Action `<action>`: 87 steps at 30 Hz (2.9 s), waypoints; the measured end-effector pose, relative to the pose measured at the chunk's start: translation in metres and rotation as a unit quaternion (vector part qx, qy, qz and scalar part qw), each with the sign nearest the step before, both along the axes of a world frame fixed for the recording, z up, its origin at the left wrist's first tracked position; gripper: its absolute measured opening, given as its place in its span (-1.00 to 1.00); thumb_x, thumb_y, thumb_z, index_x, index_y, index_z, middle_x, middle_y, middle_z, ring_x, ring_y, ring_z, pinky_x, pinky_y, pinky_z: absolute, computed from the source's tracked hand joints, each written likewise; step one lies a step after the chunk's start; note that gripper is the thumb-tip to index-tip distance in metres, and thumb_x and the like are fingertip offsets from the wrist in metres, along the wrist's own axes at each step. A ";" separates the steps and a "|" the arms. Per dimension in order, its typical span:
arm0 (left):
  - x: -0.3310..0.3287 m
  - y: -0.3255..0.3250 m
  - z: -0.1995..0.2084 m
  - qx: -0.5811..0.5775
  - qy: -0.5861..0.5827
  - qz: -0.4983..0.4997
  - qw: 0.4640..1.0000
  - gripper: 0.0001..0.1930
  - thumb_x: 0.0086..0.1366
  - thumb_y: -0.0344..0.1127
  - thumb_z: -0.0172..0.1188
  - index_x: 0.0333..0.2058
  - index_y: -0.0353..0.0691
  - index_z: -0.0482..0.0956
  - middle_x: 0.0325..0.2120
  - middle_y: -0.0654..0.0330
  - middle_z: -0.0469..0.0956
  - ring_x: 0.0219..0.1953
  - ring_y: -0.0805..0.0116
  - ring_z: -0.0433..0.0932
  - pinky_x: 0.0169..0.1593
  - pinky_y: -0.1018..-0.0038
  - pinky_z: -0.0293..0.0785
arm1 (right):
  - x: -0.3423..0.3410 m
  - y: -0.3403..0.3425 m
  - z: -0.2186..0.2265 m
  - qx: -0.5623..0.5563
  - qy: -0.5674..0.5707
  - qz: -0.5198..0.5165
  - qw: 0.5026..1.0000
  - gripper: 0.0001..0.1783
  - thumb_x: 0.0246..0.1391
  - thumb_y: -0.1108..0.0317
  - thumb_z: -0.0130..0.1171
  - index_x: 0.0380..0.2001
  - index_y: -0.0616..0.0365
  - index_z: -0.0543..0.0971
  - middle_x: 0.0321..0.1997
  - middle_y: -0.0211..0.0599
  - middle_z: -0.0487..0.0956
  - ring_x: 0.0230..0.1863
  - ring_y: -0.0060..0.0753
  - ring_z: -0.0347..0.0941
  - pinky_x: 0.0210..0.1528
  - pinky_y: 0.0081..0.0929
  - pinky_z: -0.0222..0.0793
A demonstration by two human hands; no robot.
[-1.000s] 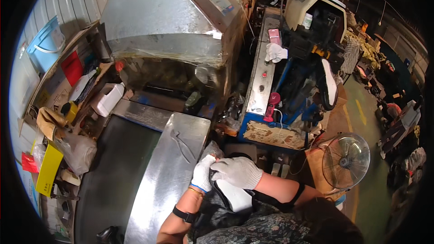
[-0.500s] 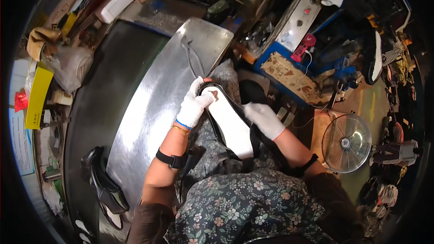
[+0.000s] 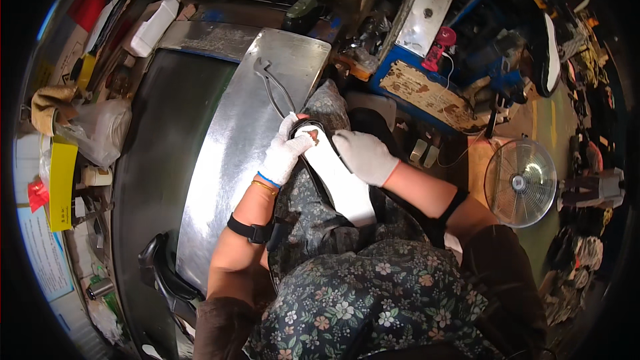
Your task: Attaching soles to shoe uppers using a heat press machine in a factory setting.
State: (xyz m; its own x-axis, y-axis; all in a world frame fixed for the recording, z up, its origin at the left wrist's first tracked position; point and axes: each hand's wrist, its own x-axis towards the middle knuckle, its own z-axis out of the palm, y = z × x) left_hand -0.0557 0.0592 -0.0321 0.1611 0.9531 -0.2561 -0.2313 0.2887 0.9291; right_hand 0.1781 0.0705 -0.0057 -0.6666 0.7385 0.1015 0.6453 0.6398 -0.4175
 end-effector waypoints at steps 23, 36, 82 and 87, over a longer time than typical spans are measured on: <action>0.008 -0.007 0.005 -0.006 0.103 -0.010 0.995 -0.52 0.27 -0.19 0.34 0.13 -0.19 0.55 -0.20 0.19 0.66 -0.11 0.41 0.59 0.07 0.46 0.51 | 0.073 -0.050 0.014 -0.561 0.269 -0.046 0.781 -0.19 0.12 0.64 0.10 0.46 0.40 0.17 0.46 0.00 0.40 0.48 -0.16 0.33 0.50 -0.28 0.19; 0.010 0.002 0.007 -0.012 0.133 -0.009 0.991 -0.54 0.31 -0.27 0.35 0.14 -0.23 0.50 -0.18 0.24 0.65 -0.12 0.45 0.56 0.03 0.51 0.50 | 0.073 -0.045 -0.033 -0.521 0.437 -0.094 0.727 -0.38 0.35 0.18 0.13 0.30 0.45 0.41 0.20 -0.11 0.61 0.11 -0.33 0.59 0.23 -0.38 0.43; 0.021 -0.024 -0.033 0.028 0.017 0.236 0.971 -0.52 0.58 -0.10 -0.03 0.24 -0.36 0.51 0.13 -0.19 0.57 0.19 0.00 0.57 0.33 0.13 0.40 | -0.019 -0.021 -0.035 -0.486 0.385 -0.235 0.749 -0.42 0.45 0.09 0.04 0.25 0.41 0.45 0.03 0.03 0.67 0.03 -0.14 0.61 0.20 -0.20 0.49; 0.012 -0.043 -0.018 0.077 0.695 0.052 0.713 -0.58 0.54 -0.12 -0.11 -0.32 -0.26 0.64 -0.42 -0.17 0.71 -0.43 -0.19 0.71 -0.25 -0.08 0.62 | -0.054 -0.019 0.008 -0.322 0.000 -0.243 0.915 -0.21 0.44 0.00 -0.13 0.48 0.38 0.07 0.11 0.45 0.59 0.13 0.39 0.58 0.26 0.15 0.40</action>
